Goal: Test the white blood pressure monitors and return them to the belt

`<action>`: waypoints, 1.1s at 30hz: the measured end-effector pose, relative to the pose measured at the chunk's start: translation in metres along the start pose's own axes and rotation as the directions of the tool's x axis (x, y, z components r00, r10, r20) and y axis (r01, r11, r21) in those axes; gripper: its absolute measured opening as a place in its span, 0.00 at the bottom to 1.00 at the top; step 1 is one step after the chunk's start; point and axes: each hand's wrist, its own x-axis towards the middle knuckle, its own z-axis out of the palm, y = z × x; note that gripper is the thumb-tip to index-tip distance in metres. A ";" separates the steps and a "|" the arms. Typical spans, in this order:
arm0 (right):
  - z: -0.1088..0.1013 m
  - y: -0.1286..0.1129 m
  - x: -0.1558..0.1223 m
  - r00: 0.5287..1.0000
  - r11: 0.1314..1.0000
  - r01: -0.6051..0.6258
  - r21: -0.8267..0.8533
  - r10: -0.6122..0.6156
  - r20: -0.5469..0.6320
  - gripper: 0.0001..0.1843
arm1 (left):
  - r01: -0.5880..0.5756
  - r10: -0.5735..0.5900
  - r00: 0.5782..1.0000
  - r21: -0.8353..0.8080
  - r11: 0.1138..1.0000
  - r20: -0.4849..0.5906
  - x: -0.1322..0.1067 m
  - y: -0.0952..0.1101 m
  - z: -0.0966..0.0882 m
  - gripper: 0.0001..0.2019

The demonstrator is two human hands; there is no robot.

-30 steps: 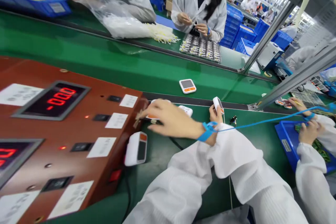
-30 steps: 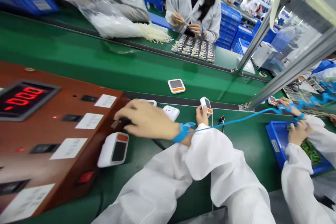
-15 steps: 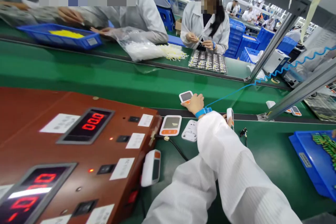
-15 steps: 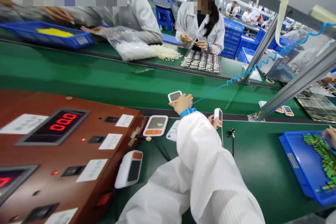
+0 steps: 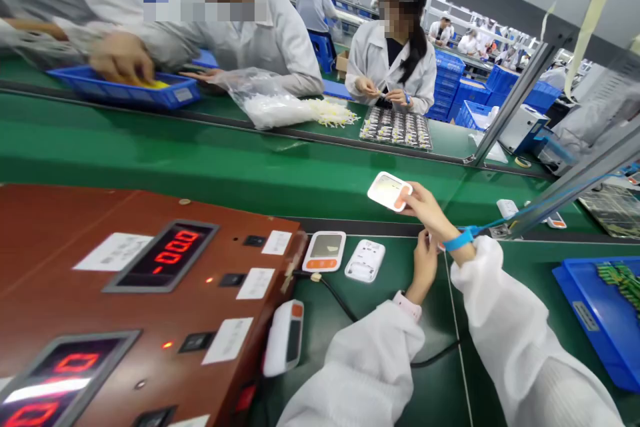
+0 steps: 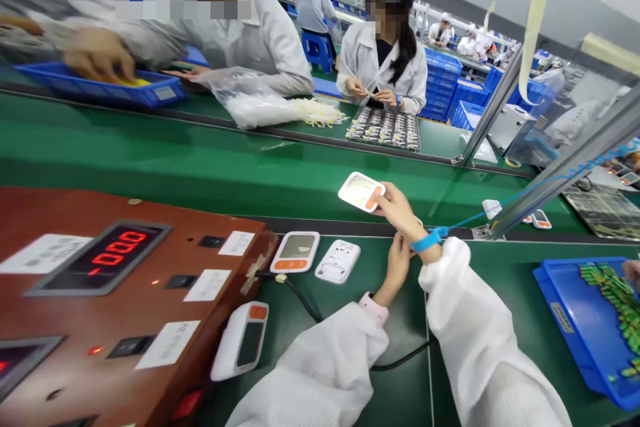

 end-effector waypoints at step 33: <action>-0.141 -0.022 -0.151 0.864 0.941 0.205 -0.271 -0.304 -0.402 0.26 | 0.126 -0.135 0.990 -0.169 0.977 -0.043 0.001 0.015 -0.003 0.16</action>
